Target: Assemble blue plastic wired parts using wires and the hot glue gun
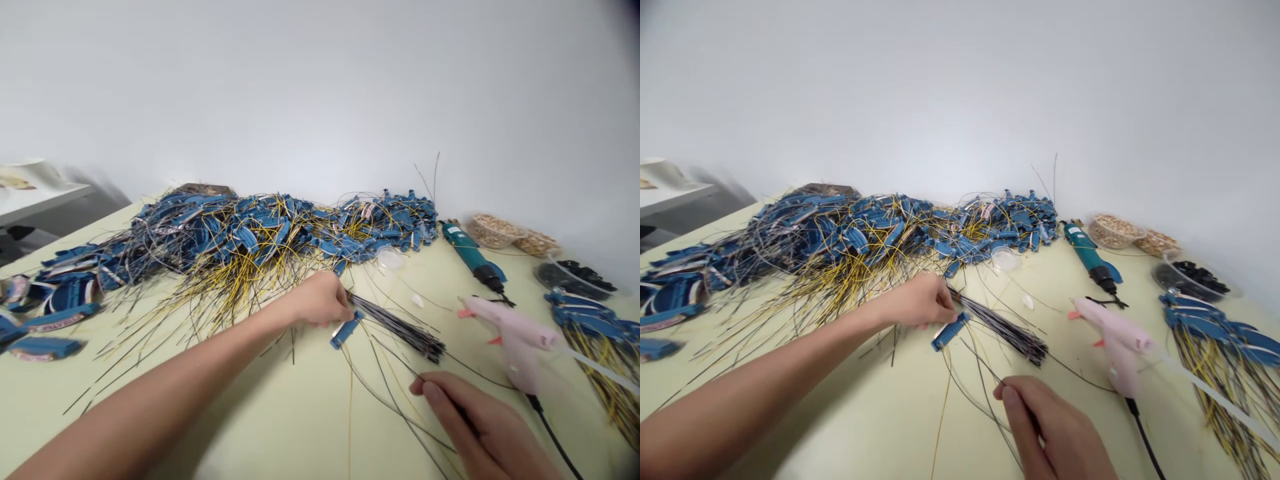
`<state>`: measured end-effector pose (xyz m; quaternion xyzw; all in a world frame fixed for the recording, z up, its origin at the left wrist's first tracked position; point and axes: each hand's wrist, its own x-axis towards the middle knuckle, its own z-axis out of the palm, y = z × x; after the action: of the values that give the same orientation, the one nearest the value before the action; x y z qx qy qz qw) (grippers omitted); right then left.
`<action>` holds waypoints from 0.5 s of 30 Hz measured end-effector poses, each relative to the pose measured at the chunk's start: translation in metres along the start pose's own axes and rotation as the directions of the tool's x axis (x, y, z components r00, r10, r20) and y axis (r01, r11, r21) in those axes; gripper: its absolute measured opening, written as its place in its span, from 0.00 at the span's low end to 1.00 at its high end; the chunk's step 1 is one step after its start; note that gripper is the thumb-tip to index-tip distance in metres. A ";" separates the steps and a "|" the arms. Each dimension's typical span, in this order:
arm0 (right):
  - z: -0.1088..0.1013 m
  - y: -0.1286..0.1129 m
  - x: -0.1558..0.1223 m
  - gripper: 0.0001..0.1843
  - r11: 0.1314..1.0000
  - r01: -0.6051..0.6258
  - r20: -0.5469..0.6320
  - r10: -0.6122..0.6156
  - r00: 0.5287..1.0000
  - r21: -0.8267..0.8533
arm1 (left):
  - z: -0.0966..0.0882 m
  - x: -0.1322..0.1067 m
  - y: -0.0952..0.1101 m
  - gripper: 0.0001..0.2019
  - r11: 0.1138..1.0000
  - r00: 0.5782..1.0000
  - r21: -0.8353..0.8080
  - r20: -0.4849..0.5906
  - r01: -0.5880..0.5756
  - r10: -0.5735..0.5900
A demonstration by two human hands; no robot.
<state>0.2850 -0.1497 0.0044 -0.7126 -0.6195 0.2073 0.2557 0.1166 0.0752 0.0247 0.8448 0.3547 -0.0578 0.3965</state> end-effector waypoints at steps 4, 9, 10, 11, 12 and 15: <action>0.004 -0.005 0.018 0.22 0.997 0.017 0.087 -0.010 0.996 -0.079 | 0.003 -0.001 -0.001 0.14 0.997 0.999 -0.068 -0.035 -0.020 0.018; 0.014 -0.006 0.026 0.22 0.994 0.008 0.107 0.004 0.994 -0.113 | 0.008 0.002 -0.005 0.09 0.992 0.998 -0.120 -0.041 -0.043 0.038; 0.014 -0.006 0.027 0.23 0.993 0.002 0.117 0.011 0.993 -0.116 | 0.008 0.003 -0.006 0.09 0.990 0.999 -0.130 -0.036 -0.044 0.040; 0.015 -0.006 0.027 0.23 0.993 -0.003 0.123 0.018 0.992 -0.118 | 0.008 0.003 -0.008 0.09 0.989 0.999 -0.142 -0.029 -0.043 0.040; 0.016 -0.006 0.027 0.23 0.993 -0.009 0.126 0.024 0.992 -0.120 | 0.009 0.003 -0.009 0.09 0.987 0.999 -0.154 -0.023 -0.041 0.038; 0.017 -0.007 0.027 0.22 0.993 -0.015 0.135 0.031 0.990 -0.119 | 0.008 0.003 -0.011 0.08 0.981 1.000 -0.192 -0.004 -0.026 0.026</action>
<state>0.2730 -0.1204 -0.0045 -0.7177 -0.6385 0.2215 0.1678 0.1139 0.0758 0.0112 0.8073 0.3478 -0.0178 0.4765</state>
